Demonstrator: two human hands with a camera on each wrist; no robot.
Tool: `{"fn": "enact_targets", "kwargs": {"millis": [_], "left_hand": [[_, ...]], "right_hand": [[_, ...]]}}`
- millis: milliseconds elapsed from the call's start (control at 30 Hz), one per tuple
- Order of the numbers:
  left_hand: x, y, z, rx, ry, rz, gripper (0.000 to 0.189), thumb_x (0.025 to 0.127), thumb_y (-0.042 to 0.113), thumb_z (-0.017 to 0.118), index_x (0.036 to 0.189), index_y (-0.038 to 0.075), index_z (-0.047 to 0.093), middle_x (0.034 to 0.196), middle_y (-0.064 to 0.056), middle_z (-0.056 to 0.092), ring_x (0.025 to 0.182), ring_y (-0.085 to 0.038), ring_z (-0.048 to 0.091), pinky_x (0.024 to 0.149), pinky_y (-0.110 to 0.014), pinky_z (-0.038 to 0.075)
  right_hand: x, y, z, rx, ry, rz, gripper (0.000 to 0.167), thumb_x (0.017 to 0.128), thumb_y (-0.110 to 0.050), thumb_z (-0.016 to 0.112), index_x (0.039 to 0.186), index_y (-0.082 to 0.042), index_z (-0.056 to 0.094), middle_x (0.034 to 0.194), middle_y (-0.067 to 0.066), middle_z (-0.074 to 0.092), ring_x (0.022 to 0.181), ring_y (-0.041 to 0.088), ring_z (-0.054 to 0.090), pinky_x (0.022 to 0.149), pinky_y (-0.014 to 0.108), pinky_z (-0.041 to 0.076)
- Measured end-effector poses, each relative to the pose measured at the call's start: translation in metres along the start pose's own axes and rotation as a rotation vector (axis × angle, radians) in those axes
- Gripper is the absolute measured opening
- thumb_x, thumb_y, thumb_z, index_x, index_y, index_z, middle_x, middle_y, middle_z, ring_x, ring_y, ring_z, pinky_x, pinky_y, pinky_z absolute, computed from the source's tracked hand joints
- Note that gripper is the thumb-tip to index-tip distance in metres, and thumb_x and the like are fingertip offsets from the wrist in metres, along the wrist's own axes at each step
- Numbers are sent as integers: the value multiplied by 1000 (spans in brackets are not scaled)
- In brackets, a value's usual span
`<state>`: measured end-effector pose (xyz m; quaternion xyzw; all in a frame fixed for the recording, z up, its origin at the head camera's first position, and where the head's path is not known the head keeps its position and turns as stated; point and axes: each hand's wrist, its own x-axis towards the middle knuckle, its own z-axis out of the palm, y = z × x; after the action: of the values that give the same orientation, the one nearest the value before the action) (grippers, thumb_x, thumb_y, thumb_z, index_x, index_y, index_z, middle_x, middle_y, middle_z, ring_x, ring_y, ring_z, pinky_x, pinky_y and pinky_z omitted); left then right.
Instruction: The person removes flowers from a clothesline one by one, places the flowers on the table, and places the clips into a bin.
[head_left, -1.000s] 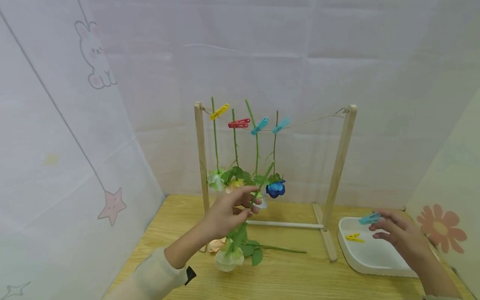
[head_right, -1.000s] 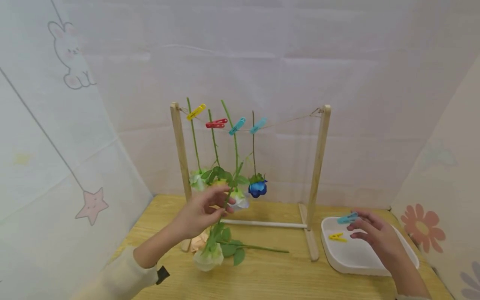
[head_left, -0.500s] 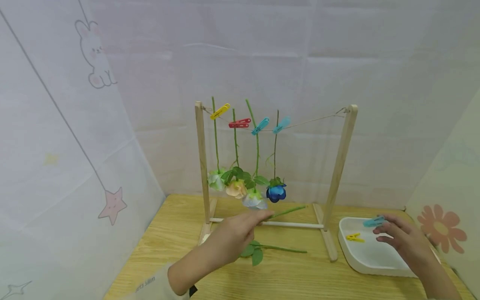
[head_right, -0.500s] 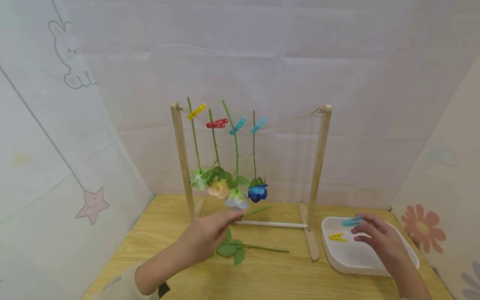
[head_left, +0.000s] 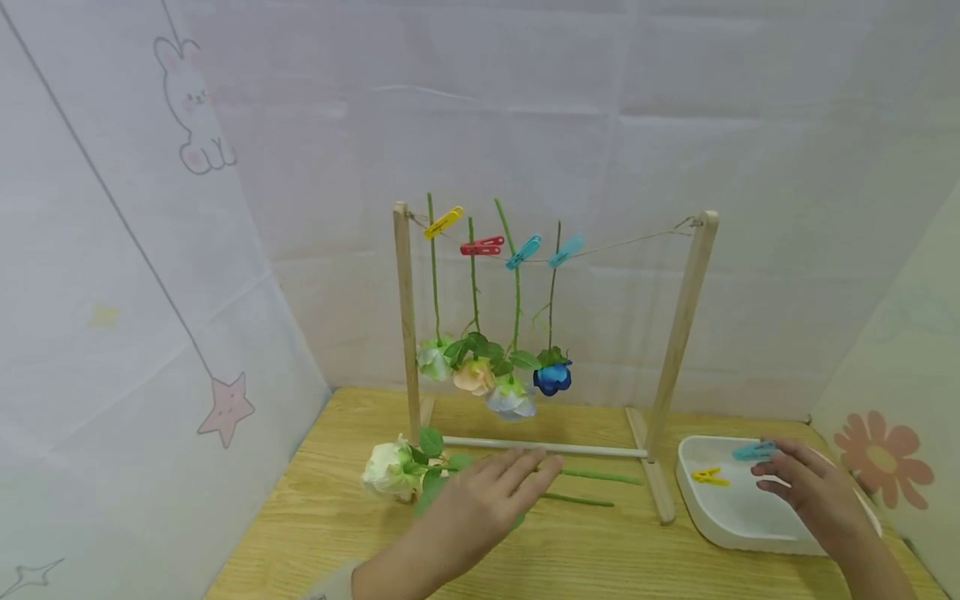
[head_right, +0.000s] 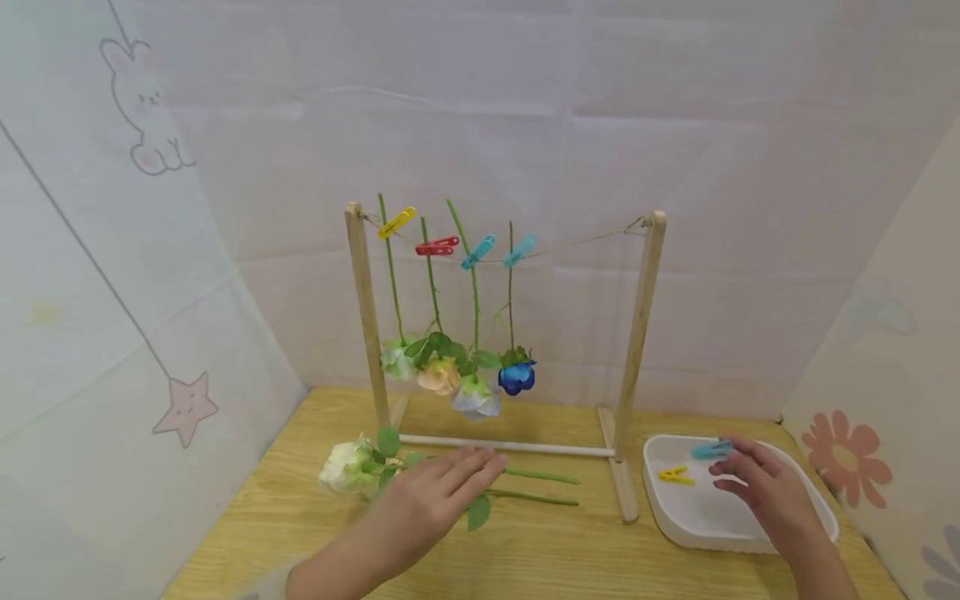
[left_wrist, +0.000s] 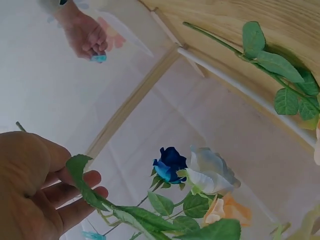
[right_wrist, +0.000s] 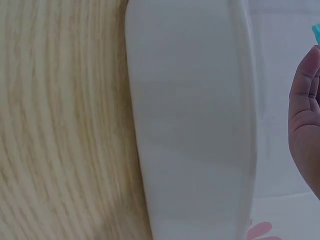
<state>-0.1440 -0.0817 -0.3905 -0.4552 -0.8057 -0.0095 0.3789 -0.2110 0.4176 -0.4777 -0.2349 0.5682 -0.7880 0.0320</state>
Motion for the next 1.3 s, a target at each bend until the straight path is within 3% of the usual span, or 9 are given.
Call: {"fn": "enact_targets", "kwargs": {"millis": [167,333,433,533,600,733,867,1000,1300], "left_hand": [[-8,9,11,112,-36,18,69,86,9,80,148,12,51,134,-7,65,111,-24,70,86,-31,60],[-18,18,25,141,-67,19,41,108,5,43,147,14,53,134,-5,66,110,-24,70,83,-32,61],[-23,23,33,144,-88,23,45,111,6,27,147,15,53,135,-4,65,110,-24,71,80,-32,62],[-28,27,39,151,-126,30,46,112,8,24,149,15,50,137,-4,65,109,-23,71,78,-33,62],[-31,29,43,176,-155,37,54,112,7,12,151,15,48,138,-4,64,108,-22,71,78,-32,62],[-34,33,51,205,-177,42,50,112,10,17,148,17,51,134,-3,66,102,-20,73,75,-29,62],[-36,40,61,224,-177,52,36,110,24,43,143,20,56,128,0,68,95,-15,74,70,-26,62],[-36,48,68,237,-184,71,41,102,35,60,141,21,57,125,4,69,92,-13,73,67,-26,61],[-31,61,89,235,-193,116,38,104,36,56,139,21,59,121,4,70,86,-12,73,63,-24,60]], "right_hand": [[-3,8,-9,18,-14,-27,48,107,10,24,132,-3,61,118,4,68,104,17,70,88,31,59],[-4,16,-17,53,-37,-66,48,104,17,23,135,3,56,124,8,66,107,20,70,93,34,57],[-5,19,-21,59,-61,-77,49,103,18,23,137,3,54,125,9,66,110,21,69,96,33,55],[-6,19,-25,25,-56,-58,49,103,18,25,137,-2,54,122,8,69,109,21,70,96,30,55],[-6,19,-28,1,-41,-32,48,103,17,27,136,-5,54,121,9,71,108,21,71,95,28,55],[-7,20,-32,-44,-20,2,45,104,15,32,134,-8,55,118,8,73,105,21,72,93,25,56],[-9,21,-35,-74,-8,19,43,104,15,34,132,-9,56,116,6,74,103,21,73,91,24,56],[-9,22,-38,-69,-6,22,44,104,15,33,131,-9,57,115,5,74,103,21,73,91,24,56],[-6,24,-47,-69,-10,41,42,104,15,33,130,-9,57,113,8,74,103,21,73,91,24,56]]}}
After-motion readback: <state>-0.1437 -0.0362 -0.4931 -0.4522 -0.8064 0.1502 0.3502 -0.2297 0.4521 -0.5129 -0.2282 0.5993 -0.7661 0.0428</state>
